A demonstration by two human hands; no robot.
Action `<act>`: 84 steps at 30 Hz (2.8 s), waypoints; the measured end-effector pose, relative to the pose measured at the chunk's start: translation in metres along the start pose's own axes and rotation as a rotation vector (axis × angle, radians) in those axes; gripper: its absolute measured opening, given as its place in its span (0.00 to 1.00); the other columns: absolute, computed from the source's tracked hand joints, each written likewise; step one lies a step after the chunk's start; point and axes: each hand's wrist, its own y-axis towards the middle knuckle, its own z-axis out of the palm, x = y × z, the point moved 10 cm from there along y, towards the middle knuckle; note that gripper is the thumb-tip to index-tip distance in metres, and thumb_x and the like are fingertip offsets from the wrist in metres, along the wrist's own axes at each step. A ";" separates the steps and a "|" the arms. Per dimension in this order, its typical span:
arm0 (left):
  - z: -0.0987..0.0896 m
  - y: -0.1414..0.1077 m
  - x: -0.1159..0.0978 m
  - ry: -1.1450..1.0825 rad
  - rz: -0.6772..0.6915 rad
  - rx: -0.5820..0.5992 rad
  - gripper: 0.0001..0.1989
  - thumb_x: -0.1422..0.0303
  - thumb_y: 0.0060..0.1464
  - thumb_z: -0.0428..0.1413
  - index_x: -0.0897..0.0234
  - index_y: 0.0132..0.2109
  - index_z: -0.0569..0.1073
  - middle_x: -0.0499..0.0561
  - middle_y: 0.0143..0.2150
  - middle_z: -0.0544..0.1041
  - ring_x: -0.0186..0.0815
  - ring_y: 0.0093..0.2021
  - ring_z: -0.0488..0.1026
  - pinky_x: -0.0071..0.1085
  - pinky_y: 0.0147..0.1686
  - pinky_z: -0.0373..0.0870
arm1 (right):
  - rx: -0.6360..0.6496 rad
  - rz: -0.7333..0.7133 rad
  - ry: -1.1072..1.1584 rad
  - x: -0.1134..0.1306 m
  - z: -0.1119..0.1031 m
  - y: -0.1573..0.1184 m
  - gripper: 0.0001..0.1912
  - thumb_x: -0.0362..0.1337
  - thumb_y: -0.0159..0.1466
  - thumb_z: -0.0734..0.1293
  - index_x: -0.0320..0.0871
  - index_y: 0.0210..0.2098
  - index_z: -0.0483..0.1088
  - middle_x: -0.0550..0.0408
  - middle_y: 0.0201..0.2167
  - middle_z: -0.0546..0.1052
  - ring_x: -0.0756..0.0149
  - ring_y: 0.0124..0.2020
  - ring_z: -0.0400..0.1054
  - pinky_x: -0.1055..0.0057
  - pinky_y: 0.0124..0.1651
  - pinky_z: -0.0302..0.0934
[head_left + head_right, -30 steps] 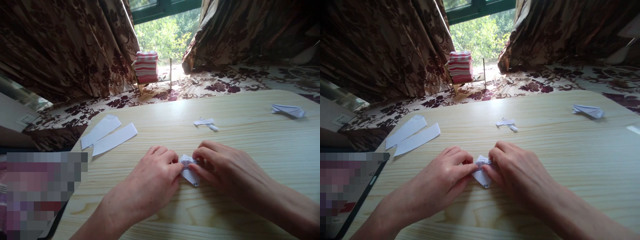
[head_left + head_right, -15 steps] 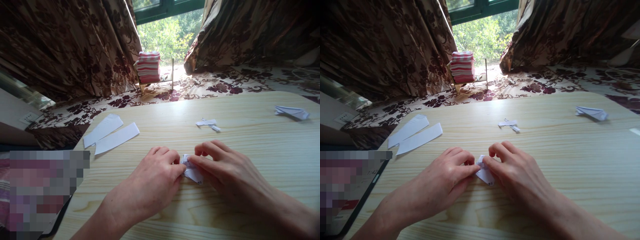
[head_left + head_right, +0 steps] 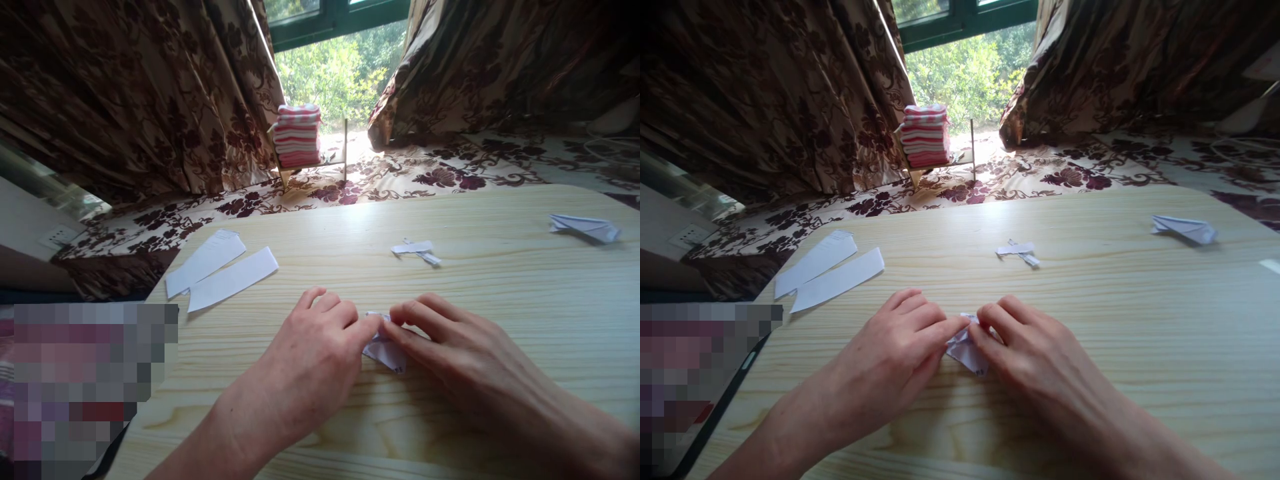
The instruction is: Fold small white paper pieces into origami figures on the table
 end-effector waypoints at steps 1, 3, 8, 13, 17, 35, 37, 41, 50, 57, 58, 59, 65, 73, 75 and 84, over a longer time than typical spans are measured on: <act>0.002 0.000 0.000 0.016 -0.003 0.005 0.11 0.76 0.59 0.48 0.63 0.45 0.72 0.51 0.37 0.74 0.39 0.40 0.67 0.42 0.50 0.61 | 0.001 -0.001 -0.003 0.000 0.000 0.000 0.13 0.27 0.67 0.55 0.37 0.40 0.71 0.48 0.31 0.72 0.62 0.30 0.63 0.67 0.29 0.60; 0.003 0.000 0.001 0.036 -0.018 0.009 0.11 0.76 0.59 0.48 0.63 0.45 0.73 0.51 0.37 0.73 0.39 0.40 0.66 0.42 0.49 0.62 | -0.018 0.014 0.013 -0.002 -0.003 -0.001 0.13 0.27 0.67 0.55 0.37 0.39 0.71 0.48 0.32 0.72 0.62 0.30 0.64 0.67 0.28 0.61; 0.003 -0.001 0.004 0.010 -0.033 0.002 0.11 0.75 0.59 0.49 0.62 0.45 0.73 0.51 0.36 0.73 0.40 0.39 0.66 0.41 0.46 0.63 | -0.100 0.204 0.119 -0.027 -0.010 -0.007 0.10 0.32 0.67 0.57 0.41 0.41 0.70 0.48 0.35 0.73 0.63 0.33 0.67 0.69 0.30 0.63; -0.005 0.002 0.011 -0.118 -0.087 -0.099 0.10 0.74 0.60 0.48 0.65 0.44 0.73 0.52 0.36 0.75 0.39 0.39 0.68 0.41 0.46 0.62 | -0.055 0.354 0.128 -0.043 0.000 -0.010 0.10 0.41 0.64 0.62 0.42 0.37 0.71 0.49 0.34 0.72 0.60 0.32 0.68 0.65 0.32 0.64; -0.008 0.003 0.022 -0.215 -0.232 -0.165 0.12 0.60 0.57 0.54 0.64 0.36 0.72 0.51 0.33 0.75 0.40 0.37 0.70 0.40 0.43 0.63 | -0.022 0.396 0.173 -0.045 0.006 -0.007 0.07 0.38 0.63 0.63 0.43 0.33 0.70 0.51 0.32 0.72 0.61 0.33 0.66 0.65 0.34 0.62; -0.017 0.023 0.046 -0.278 -0.460 -0.225 0.07 0.68 0.49 0.54 0.62 0.31 0.77 0.50 0.25 0.75 0.39 0.28 0.70 0.34 0.35 0.64 | -0.139 0.328 0.081 -0.051 0.000 0.019 0.08 0.33 0.64 0.62 0.41 0.30 0.72 0.50 0.32 0.74 0.61 0.37 0.67 0.68 0.37 0.61; -0.020 0.026 0.049 -0.340 -0.457 -0.259 0.07 0.70 0.47 0.53 0.63 0.31 0.77 0.51 0.29 0.76 0.39 0.31 0.70 0.33 0.35 0.64 | -0.177 0.315 0.083 -0.050 -0.004 0.019 0.08 0.32 0.64 0.62 0.41 0.31 0.72 0.49 0.34 0.74 0.60 0.39 0.67 0.67 0.39 0.61; -0.014 0.029 0.053 -0.572 -0.454 -0.302 0.09 0.71 0.49 0.50 0.64 0.31 0.76 0.48 0.28 0.75 0.35 0.30 0.69 0.28 0.31 0.64 | -0.253 0.362 0.150 -0.054 -0.017 0.016 0.09 0.33 0.66 0.59 0.41 0.34 0.69 0.50 0.33 0.75 0.63 0.33 0.69 0.68 0.35 0.62; -0.004 0.018 0.067 -1.078 -0.553 -0.410 0.12 0.62 0.51 0.53 0.68 0.29 0.71 0.47 0.24 0.70 0.30 0.25 0.65 0.26 0.28 0.64 | -0.201 0.620 0.937 -0.069 0.002 0.011 0.12 0.43 0.62 0.63 0.41 0.31 0.71 0.56 0.24 0.74 0.67 0.25 0.67 0.71 0.27 0.62; -0.005 0.017 0.061 -1.254 -0.551 -0.440 0.12 0.61 0.49 0.56 0.67 0.30 0.72 0.48 0.26 0.70 0.31 0.27 0.65 0.29 0.32 0.64 | -0.246 0.774 1.105 -0.077 0.004 0.005 0.15 0.48 0.55 0.68 0.40 0.27 0.72 0.59 0.19 0.69 0.73 0.21 0.59 0.75 0.23 0.55; -0.005 0.018 0.058 -1.280 -0.540 -0.433 0.11 0.62 0.48 0.57 0.68 0.30 0.72 0.48 0.26 0.71 0.31 0.28 0.65 0.29 0.32 0.64 | -0.263 0.791 1.124 -0.079 0.003 0.004 0.16 0.49 0.55 0.69 0.40 0.27 0.72 0.59 0.19 0.69 0.73 0.21 0.59 0.75 0.24 0.55; -0.005 0.018 0.056 -1.307 -0.530 -0.424 0.10 0.63 0.47 0.57 0.68 0.30 0.72 0.48 0.26 0.71 0.31 0.28 0.65 0.29 0.33 0.63 | -0.283 0.804 1.144 -0.080 0.003 0.003 0.17 0.49 0.54 0.69 0.40 0.27 0.72 0.59 0.18 0.69 0.73 0.21 0.58 0.75 0.24 0.55; -0.001 0.021 0.034 -1.429 -0.489 -0.321 0.14 0.60 0.49 0.59 0.67 0.38 0.75 0.50 0.32 0.74 0.32 0.34 0.67 0.30 0.37 0.64 | -0.372 0.825 1.232 -0.083 0.007 -0.002 0.18 0.50 0.54 0.71 0.40 0.27 0.72 0.59 0.20 0.70 0.74 0.21 0.59 0.75 0.25 0.55; -0.005 0.018 0.039 -1.312 -0.461 -0.480 0.06 0.67 0.50 0.57 0.67 0.30 0.72 0.47 0.25 0.70 0.31 0.28 0.67 0.27 0.29 0.64 | -0.354 0.843 1.196 -0.079 0.005 0.000 0.19 0.51 0.53 0.72 0.40 0.24 0.71 0.58 0.20 0.72 0.74 0.22 0.60 0.75 0.25 0.57; -0.004 0.016 0.042 -1.281 -0.473 -0.476 0.07 0.68 0.51 0.56 0.66 0.27 0.71 0.46 0.23 0.68 0.30 0.27 0.66 0.27 0.28 0.63 | -0.384 0.834 1.151 -0.081 -0.002 0.001 0.18 0.50 0.52 0.72 0.40 0.26 0.72 0.59 0.20 0.72 0.74 0.22 0.60 0.76 0.25 0.56; -0.012 0.018 0.041 -1.357 -0.472 -0.520 0.08 0.67 0.49 0.58 0.68 0.35 0.75 0.48 0.26 0.73 0.29 0.27 0.66 0.25 0.27 0.64 | -0.463 0.777 1.052 -0.081 -0.021 0.003 0.15 0.48 0.54 0.71 0.41 0.26 0.72 0.60 0.20 0.70 0.73 0.21 0.59 0.76 0.23 0.55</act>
